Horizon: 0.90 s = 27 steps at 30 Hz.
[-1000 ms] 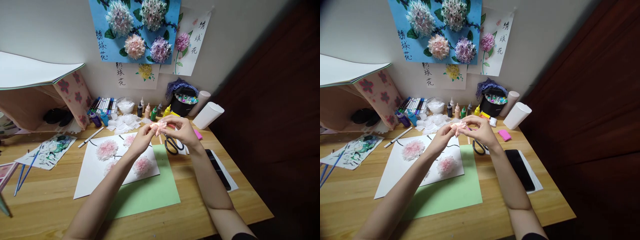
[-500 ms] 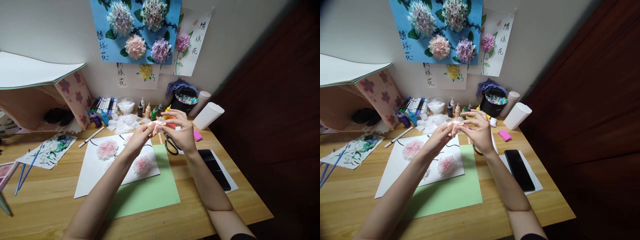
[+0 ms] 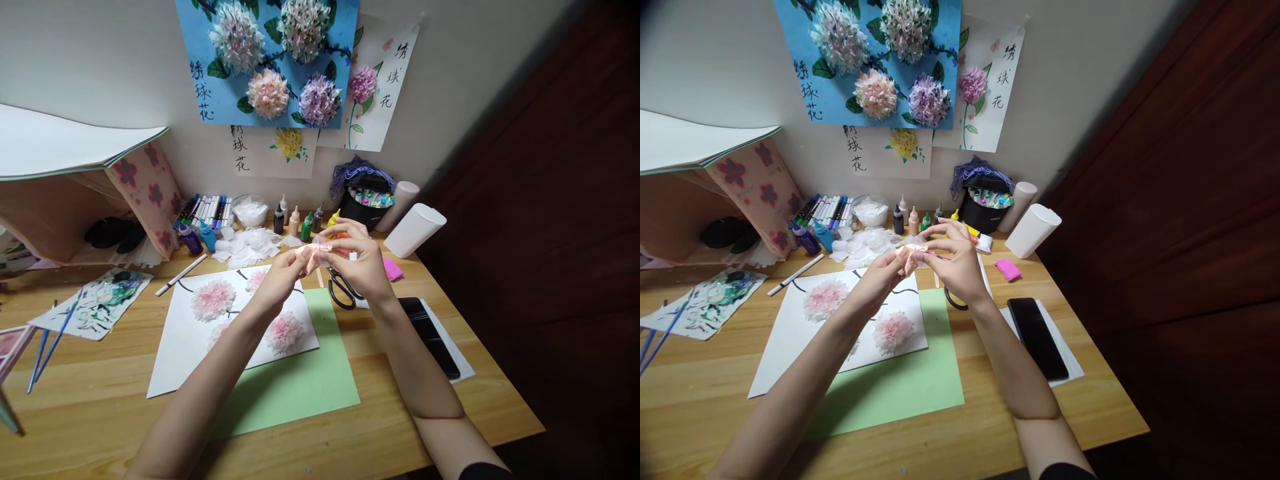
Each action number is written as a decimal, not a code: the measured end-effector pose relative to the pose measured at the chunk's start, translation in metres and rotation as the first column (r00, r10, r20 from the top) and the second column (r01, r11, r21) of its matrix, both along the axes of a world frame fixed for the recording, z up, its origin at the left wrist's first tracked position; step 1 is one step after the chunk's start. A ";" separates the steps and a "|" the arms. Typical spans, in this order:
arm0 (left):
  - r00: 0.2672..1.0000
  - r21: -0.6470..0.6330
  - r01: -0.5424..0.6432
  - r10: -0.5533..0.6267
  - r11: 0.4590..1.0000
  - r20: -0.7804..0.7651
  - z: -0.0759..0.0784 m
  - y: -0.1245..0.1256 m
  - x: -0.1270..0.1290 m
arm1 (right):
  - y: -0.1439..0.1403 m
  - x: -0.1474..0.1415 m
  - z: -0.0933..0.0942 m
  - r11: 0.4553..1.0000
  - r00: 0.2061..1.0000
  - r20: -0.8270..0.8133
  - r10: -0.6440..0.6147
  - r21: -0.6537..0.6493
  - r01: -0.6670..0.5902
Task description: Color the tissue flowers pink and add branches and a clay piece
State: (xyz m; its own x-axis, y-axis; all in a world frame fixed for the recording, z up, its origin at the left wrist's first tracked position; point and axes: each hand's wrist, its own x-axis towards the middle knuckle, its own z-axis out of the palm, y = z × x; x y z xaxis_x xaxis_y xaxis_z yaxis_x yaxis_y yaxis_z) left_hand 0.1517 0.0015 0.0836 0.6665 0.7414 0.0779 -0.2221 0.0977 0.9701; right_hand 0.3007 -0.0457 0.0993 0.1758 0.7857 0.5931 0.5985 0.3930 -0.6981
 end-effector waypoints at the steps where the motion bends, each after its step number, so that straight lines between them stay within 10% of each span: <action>1: 1.000 -0.019 0.002 -0.001 1.000 0.003 0.001 -0.002 0.001 | 0.001 0.002 -0.001 1.000 0.999 -0.040 0.018 0.004 -0.018; 6: 0.999 -0.073 -0.019 0.015 0.997 -0.043 0.001 -0.007 0.005 | 0.008 0.014 -0.006 0.990 0.938 -0.327 0.115 -0.044 -0.137; 11: 0.990 -0.027 -0.094 0.090 0.995 -0.112 -0.007 0.002 0.002 | 0.009 0.047 -0.001 0.999 0.791 -0.610 -0.046 -0.005 0.054; 16: 0.948 0.256 -0.091 0.163 0.962 -0.274 -0.024 0.011 0.008 | -0.001 0.061 0.009 0.995 0.835 -0.546 -0.067 -0.097 0.016; 22: 0.800 0.307 -0.030 0.207 0.951 -0.564 -0.061 0.001 0.027 | -0.005 0.036 0.011 0.956 0.907 -0.420 0.043 -0.246 -0.160; 27: 0.907 0.041 -0.226 0.226 0.973 -0.356 -0.049 -0.001 0.029 | -0.007 0.024 0.012 0.904 0.920 -0.368 0.137 -0.334 -0.268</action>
State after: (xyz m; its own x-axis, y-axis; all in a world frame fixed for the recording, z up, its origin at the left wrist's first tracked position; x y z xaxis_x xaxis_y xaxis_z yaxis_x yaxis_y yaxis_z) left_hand 0.1805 0.0003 0.0349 0.4643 0.8754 -0.1343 0.1216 0.0872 0.9887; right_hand 0.3252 -0.0529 0.1112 0.1213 0.9748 0.1871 0.2446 0.1533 -0.9574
